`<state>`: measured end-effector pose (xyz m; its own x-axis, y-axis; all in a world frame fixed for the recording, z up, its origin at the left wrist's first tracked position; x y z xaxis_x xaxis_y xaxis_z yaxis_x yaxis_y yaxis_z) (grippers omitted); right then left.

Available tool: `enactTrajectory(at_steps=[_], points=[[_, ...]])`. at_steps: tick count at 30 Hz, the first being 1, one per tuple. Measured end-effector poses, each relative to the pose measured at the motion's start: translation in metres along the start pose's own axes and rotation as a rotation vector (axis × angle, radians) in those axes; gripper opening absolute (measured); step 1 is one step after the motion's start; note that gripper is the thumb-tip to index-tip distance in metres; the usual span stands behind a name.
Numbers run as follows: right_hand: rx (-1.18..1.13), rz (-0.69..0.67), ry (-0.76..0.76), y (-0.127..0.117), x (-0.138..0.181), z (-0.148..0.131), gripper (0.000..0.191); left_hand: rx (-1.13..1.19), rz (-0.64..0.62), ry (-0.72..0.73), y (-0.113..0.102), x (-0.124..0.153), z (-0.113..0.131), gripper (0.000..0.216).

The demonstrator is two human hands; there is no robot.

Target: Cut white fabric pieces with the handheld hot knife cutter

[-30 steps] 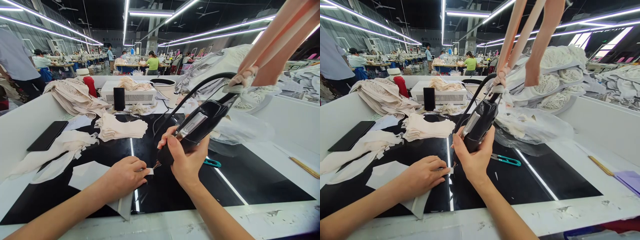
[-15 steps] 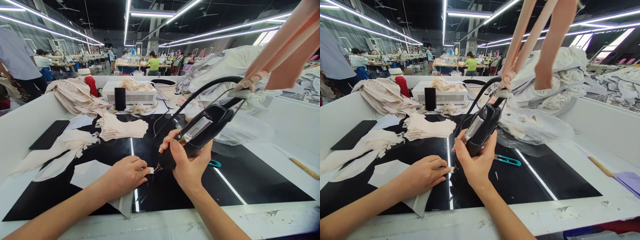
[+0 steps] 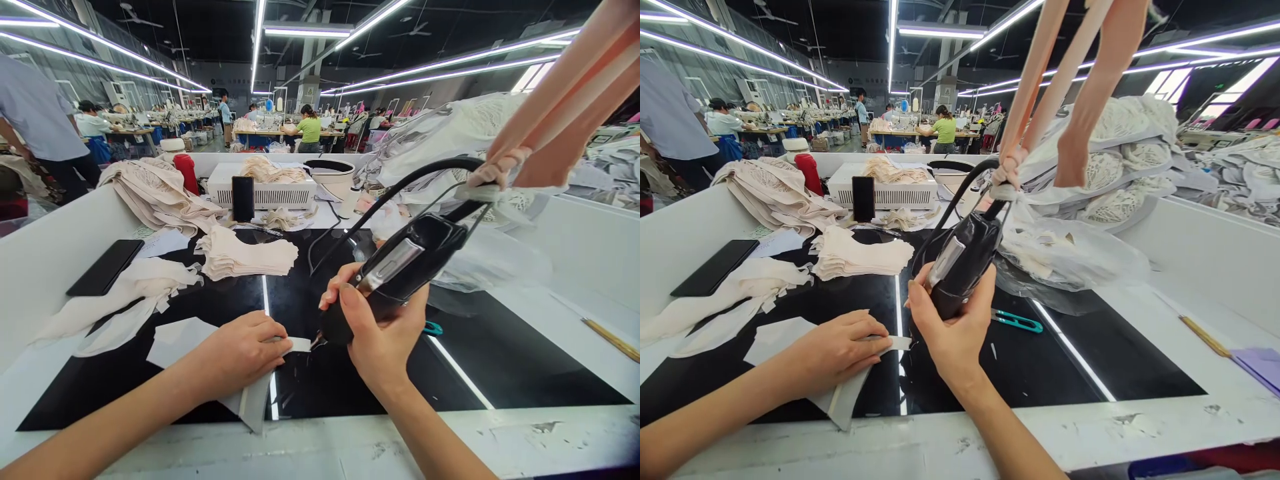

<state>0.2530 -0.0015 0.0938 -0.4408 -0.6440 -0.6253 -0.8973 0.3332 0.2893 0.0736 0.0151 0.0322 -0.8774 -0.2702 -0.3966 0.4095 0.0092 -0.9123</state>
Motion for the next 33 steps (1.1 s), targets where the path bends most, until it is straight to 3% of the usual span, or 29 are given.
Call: enactTrajectory(at_steps=[15, 33], points=[[0.048, -0.016, -0.02, -0.004, -0.001, -0.003, 0.033, -0.068, 0.054, -0.037, 0.001, 0.009, 0.004, 0.012], [-0.038, -0.041, 0.002, 0.022, -0.006, 0.012, 0.037, -0.041, 0.099, -0.045, 0.004, 0.007, 0.005, 0.008]])
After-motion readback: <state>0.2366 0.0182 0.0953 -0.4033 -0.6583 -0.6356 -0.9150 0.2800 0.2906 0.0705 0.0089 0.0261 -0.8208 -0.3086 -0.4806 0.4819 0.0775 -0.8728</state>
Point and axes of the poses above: each hand's wrist, its own x-axis away from the middle knuckle, its own y-axis out of the palm, z = x × y, the point moved 5 cm from there along -x, towards the middle knuckle
